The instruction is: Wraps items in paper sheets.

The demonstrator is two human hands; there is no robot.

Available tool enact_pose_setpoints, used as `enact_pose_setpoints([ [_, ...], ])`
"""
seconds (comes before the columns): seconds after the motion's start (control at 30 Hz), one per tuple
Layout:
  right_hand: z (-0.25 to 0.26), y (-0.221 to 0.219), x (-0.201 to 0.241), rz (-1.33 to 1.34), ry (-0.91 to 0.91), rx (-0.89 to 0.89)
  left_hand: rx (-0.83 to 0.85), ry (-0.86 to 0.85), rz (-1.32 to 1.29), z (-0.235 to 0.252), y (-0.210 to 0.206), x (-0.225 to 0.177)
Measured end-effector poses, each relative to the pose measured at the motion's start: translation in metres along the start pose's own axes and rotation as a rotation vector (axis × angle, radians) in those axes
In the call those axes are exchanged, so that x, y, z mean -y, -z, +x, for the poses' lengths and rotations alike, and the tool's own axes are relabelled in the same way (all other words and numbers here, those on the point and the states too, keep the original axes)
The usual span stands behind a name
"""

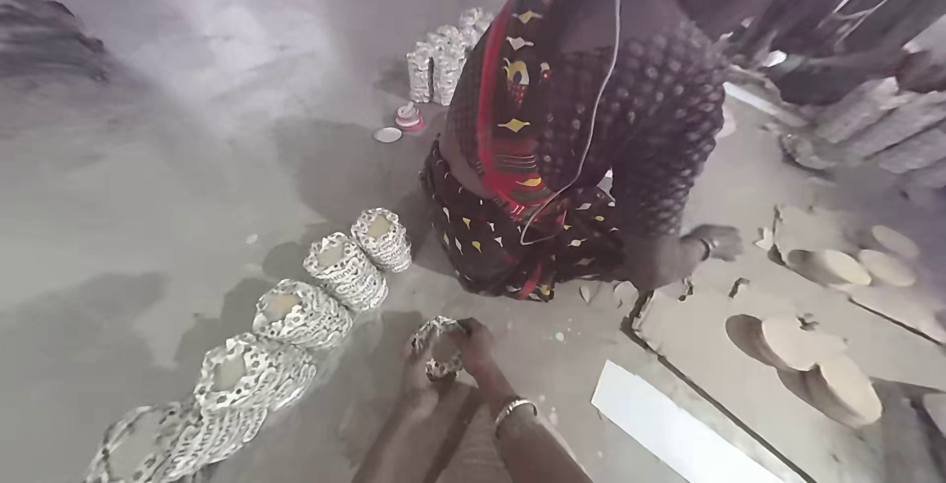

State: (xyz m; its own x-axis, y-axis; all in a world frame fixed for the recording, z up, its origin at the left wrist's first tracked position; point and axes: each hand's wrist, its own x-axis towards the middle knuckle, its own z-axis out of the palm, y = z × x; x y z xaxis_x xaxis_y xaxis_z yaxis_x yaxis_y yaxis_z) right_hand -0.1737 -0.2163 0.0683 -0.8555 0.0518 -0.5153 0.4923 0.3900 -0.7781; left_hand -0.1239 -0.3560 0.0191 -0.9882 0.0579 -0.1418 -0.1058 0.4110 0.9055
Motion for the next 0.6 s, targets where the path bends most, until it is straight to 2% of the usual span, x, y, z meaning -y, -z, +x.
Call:
enact_pose_setpoints([
  [0.13,0.003,0.001,-0.005,-0.198,0.001,-0.019,0.052,0.071,0.123,-0.001,0.003,-0.004],
  [0.27,-0.003,-0.001,-0.004,-0.136,-0.084,0.06,-0.039,0.165,-0.162,-0.003,-0.009,0.004],
  [0.37,-0.002,0.002,0.001,-0.041,-0.105,0.128,-0.069,0.143,-0.127,-0.001,-0.009,0.0],
  [0.43,-0.006,0.003,0.004,0.019,-0.07,0.121,-0.124,0.14,-0.217,-0.004,-0.008,-0.006],
  [0.5,-0.008,0.002,0.005,0.011,-0.027,0.097,-0.228,0.285,-0.477,0.0,-0.01,-0.02],
  [0.53,-0.004,-0.002,-0.003,-0.02,-0.022,0.096,-0.25,0.324,-0.525,0.0,-0.01,-0.02],
  [0.6,0.016,-0.02,-0.034,-0.098,0.01,0.109,-0.228,0.339,-0.46,-0.005,-0.006,-0.009],
])
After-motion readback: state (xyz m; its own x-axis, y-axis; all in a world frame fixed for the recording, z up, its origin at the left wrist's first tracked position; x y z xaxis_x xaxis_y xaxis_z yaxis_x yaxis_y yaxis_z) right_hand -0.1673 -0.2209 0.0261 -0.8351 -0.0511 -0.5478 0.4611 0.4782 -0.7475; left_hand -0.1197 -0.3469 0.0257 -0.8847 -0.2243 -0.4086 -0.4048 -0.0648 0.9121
